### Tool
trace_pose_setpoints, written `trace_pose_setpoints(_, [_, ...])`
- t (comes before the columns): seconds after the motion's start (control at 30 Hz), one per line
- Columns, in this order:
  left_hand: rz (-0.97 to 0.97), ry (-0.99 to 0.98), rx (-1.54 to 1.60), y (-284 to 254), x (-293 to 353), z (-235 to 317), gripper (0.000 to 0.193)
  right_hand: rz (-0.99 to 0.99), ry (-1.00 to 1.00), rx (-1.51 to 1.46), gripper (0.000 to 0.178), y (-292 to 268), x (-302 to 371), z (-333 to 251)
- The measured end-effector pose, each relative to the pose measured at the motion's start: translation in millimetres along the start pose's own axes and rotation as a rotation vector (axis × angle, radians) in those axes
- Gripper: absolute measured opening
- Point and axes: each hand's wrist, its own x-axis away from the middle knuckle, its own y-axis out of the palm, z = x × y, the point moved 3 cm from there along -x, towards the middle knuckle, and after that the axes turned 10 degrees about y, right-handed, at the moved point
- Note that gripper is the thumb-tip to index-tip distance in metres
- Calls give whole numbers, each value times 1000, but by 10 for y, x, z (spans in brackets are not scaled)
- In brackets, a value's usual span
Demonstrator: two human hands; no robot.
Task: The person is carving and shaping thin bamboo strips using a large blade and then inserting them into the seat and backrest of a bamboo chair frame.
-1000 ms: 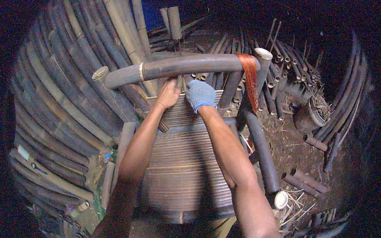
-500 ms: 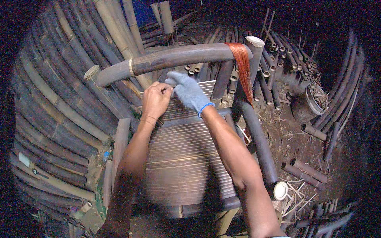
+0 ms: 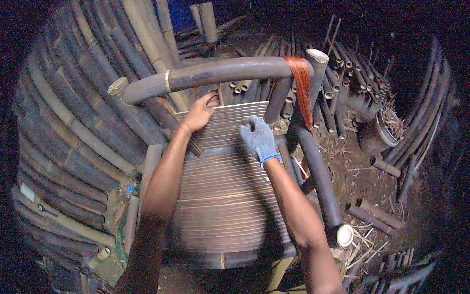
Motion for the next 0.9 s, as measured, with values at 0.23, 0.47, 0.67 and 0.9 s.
trace_pose_setpoints(0.23, [-186,-11,-369,-14,-22,90,60,-331,287,-875,23,-198,293,-355])
trace_pose_setpoints(0.47, [428,355,-604,190,299,323,48,426,136,62,34,-1345,649,-48])
trace_pose_setpoints(0.67, [258,300,86,1466,-64,852,33,520,381,652,57,-1559,386,742])
trace_pose_setpoints(0.9, [398,-41,539,2220,-858,574,36,377,244,739,57,-1464,732,684])
